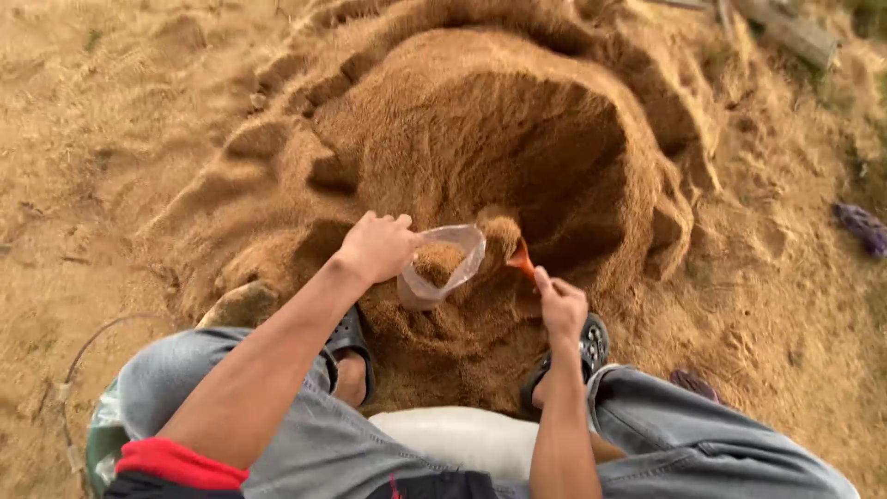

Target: Scooping grain from a pile into small plastic bags using a spoon

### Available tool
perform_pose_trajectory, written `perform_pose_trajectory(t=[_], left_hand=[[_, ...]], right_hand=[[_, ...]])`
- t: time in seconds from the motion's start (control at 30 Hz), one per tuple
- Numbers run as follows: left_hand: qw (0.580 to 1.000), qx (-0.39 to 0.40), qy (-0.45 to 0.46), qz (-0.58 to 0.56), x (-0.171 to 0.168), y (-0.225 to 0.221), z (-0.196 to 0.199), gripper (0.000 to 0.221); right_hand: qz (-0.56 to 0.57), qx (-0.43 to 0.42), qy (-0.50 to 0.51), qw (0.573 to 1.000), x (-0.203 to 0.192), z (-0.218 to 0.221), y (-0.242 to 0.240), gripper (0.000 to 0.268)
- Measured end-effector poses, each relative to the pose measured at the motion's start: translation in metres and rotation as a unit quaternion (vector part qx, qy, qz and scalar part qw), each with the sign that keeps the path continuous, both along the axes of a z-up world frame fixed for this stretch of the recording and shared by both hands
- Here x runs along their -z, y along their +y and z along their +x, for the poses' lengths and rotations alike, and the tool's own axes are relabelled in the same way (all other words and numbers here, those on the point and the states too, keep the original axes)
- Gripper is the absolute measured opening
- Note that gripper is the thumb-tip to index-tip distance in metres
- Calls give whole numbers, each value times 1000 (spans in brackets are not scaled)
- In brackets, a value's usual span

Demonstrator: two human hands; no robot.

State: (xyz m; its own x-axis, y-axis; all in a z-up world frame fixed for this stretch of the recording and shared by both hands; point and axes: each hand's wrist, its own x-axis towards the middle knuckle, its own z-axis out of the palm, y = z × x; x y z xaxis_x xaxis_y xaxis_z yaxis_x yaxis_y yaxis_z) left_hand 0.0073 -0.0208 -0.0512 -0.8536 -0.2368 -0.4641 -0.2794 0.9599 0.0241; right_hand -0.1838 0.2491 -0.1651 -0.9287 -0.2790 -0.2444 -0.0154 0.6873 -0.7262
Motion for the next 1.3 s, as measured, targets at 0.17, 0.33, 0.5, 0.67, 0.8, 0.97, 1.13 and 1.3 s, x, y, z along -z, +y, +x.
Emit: perform_pose_trajectory(t=[0.17, 0.33, 0.5, 0.67, 0.8, 0.97, 1.13, 1.3], left_hand=[[1000, 14, 20, -11, 20, -1, -4, 35], [999, 21, 40, -12, 14, 5, -6, 35], [998, 18, 60, -9, 27, 13, -4, 39], [998, 24, 54, 10, 17, 14, -2, 37], [998, 36, 45, 6, 15, 14, 1, 36], [998, 36, 44, 3, 17, 12, 5, 36], [998, 29, 49, 5, 12, 13, 9, 37], [999, 25, 26, 13, 1, 14, 8, 38]], right_hand=[[-70, -108, 47, 991, -48, -4, -12, 41], [-155, -169, 98, 968, -42, 8, -23, 19], [-261, -94, 29, 960, 19, 5, -13, 21], [12, 47, -92, 995, 144, 6, 25, 30], [64, 49, -148, 986, 167, 49, 21, 29], [57, -58, -225, 971, 173, 70, 4, 34], [29, -22, -191, 981, 135, 49, 6, 27], [37, -20, -108, 993, 122, 9, 3, 28]])
